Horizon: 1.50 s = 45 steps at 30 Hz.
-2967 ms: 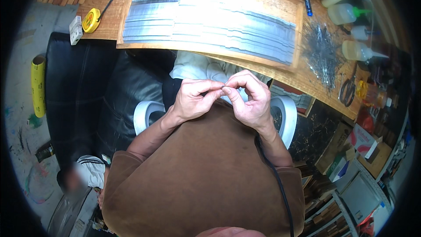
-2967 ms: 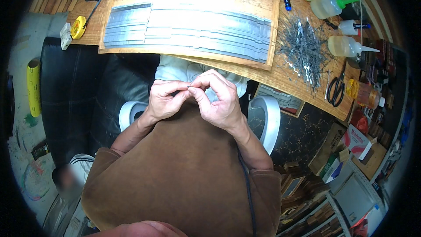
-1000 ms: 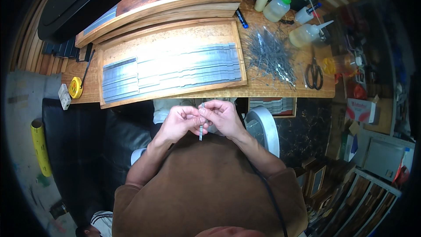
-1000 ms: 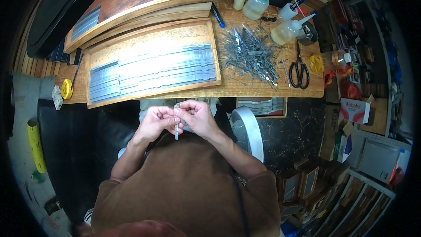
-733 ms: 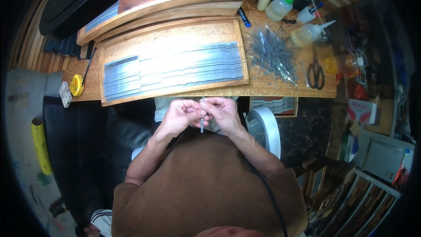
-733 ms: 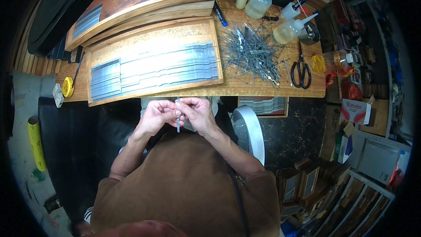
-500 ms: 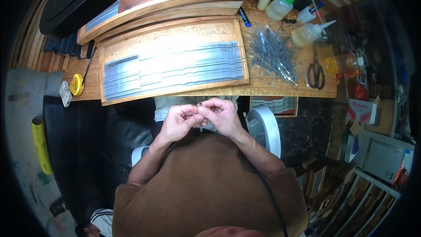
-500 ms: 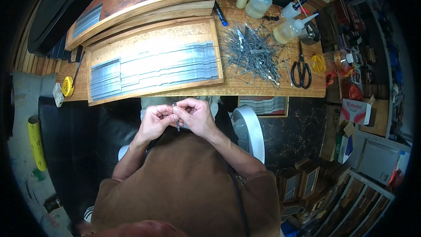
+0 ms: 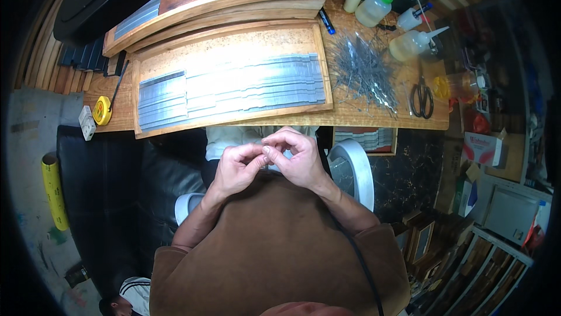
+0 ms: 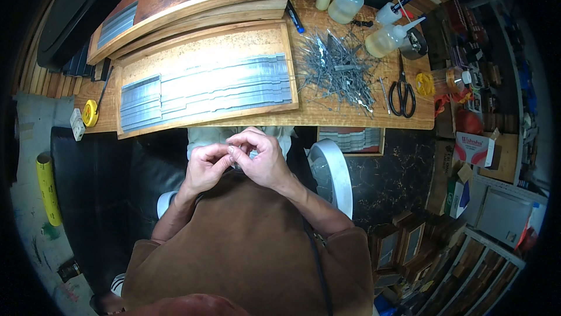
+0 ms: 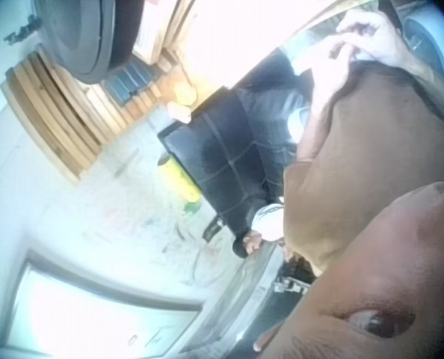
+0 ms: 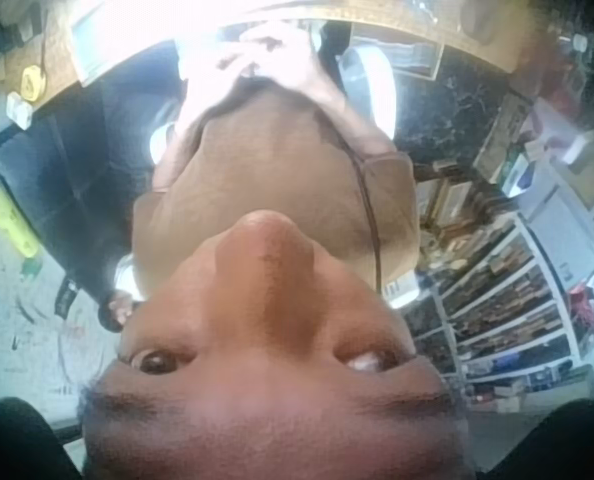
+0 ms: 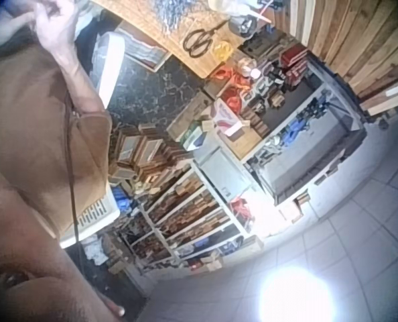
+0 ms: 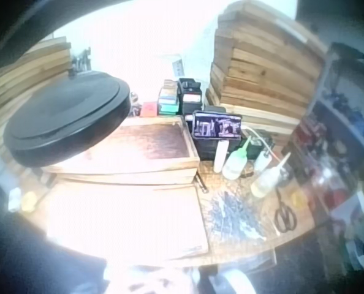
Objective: The person assembles small metal components by hand, repeatedly joining and separating pieces. They wipe the components with a white cloth and continue handling them throughout the clip.
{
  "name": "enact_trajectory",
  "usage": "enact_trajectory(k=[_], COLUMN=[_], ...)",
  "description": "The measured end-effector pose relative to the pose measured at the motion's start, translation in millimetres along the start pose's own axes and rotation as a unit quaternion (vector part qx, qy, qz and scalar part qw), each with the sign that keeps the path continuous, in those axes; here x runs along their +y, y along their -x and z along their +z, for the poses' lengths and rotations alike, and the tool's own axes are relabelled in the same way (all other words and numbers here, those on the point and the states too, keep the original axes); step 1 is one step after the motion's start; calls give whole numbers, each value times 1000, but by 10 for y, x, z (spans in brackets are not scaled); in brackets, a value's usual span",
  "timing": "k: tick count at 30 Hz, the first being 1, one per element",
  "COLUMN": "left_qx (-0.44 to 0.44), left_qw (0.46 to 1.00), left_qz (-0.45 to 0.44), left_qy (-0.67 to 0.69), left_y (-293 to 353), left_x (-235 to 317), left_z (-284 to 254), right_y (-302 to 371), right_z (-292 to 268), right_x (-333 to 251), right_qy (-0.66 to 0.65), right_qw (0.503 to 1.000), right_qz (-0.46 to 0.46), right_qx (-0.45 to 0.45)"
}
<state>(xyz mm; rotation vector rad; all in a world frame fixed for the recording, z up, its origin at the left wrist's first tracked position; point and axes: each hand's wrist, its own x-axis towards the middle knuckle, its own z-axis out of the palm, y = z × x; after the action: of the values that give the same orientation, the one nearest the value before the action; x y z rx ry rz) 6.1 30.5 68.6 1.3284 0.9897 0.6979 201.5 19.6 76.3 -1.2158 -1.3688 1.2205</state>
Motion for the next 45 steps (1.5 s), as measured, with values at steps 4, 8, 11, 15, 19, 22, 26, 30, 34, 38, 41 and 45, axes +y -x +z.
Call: enact_trajectory(k=[4, 8, 11, 15, 19, 22, 26, 30, 34, 38, 41, 45], left_qx=[28, 41, 43, 54, 58, 63, 80, 90, 99, 104, 108, 106], left_qw=[997, 996, 997, 994, 994, 988, 976, 971, 971, 971, 967, 969], left_qz=[56, 69, 66, 85, 81, 112, 163, 182, 182, 177, 192, 204], left_qy=[-43, -25, -27, -36, -52, -90, -120, -128, -120, -125, -125, -93], left_y=[8, 15, 27, 34, 36, 14, 8, 5, 8, 25, 41, 28], left_x=[43, 36, 34, -51, -48, -38, -13, -10, 0, -34, -46, -58], left_z=[39, 74, 79, 66, 57, 13, 3, 3, 36, 25, 9, 10], right_y=[-19, -29, -38, -67, -74, -80, -77, -73, -83, -107, -101, -100], right_z=[16, 33, 9, -43, -44, -30, -11, 11, 27, -2, 10, 20], right_x=[-117, -89, -147, -225, -223, -215, -244, -225, -199, -268, -250, -255], right_qy=[39, 33, 15, 44, 48, 43, 50, 63, 74, 52, 59, 57], right_qw=[997, 997, 999, 998, 997, 997, 995, 992, 988, 993, 993, 992], right_qz=[-56, -67, -40, -51, -51, -60, -80, -112, -138, -104, -99, -111], right_qx=[27, 35, 18, -15, -19, -19, -20, -16, -8, -29, -35, -33])
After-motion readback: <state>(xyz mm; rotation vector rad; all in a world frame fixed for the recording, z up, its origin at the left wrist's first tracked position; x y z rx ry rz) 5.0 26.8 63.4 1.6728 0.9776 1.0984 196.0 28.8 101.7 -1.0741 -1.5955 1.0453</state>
